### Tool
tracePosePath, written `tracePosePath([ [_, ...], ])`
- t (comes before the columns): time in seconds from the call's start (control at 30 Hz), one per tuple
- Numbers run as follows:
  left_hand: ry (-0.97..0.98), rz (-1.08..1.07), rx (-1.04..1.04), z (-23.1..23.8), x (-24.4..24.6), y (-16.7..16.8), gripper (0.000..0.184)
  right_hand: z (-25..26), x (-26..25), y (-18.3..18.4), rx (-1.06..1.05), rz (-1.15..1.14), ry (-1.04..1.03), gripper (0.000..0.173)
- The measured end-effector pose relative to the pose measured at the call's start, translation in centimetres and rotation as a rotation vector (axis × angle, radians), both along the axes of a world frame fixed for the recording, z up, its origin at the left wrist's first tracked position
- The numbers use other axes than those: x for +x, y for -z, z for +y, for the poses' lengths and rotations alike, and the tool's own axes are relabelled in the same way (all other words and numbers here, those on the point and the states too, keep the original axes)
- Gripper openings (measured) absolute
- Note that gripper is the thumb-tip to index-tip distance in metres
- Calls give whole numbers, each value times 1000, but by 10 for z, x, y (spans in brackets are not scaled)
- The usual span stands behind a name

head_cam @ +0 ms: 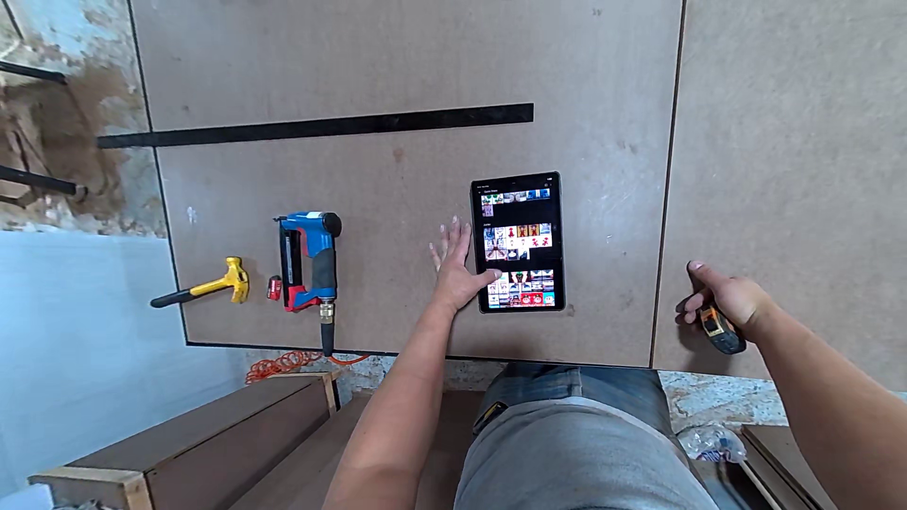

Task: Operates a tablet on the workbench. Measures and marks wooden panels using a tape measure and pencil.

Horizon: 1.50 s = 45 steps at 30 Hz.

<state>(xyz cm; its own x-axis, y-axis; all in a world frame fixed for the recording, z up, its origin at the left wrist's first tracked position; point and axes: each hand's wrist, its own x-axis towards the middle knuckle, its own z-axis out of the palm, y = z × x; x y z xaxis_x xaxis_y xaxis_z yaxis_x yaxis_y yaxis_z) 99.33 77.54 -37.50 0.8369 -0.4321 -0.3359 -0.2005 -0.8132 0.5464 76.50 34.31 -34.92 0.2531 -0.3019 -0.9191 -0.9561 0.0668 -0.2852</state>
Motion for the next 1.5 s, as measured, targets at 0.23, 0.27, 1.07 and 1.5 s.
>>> tracePosePath([
  [0.23,85,159,105,3,14,-35,134,1,0,-4,0,-2,-14,89],
  [0.27,37,166,107,0,16,-36,126,1,0,-4,5,0,-8,89],
  [1.07,175,329,384,-30,34,-55,137,2,1,-5,-1,-3,-6,88],
  [1.5,157,323,373,-28,33,-51,132,2,1,-4,9,-1,30,87],
])
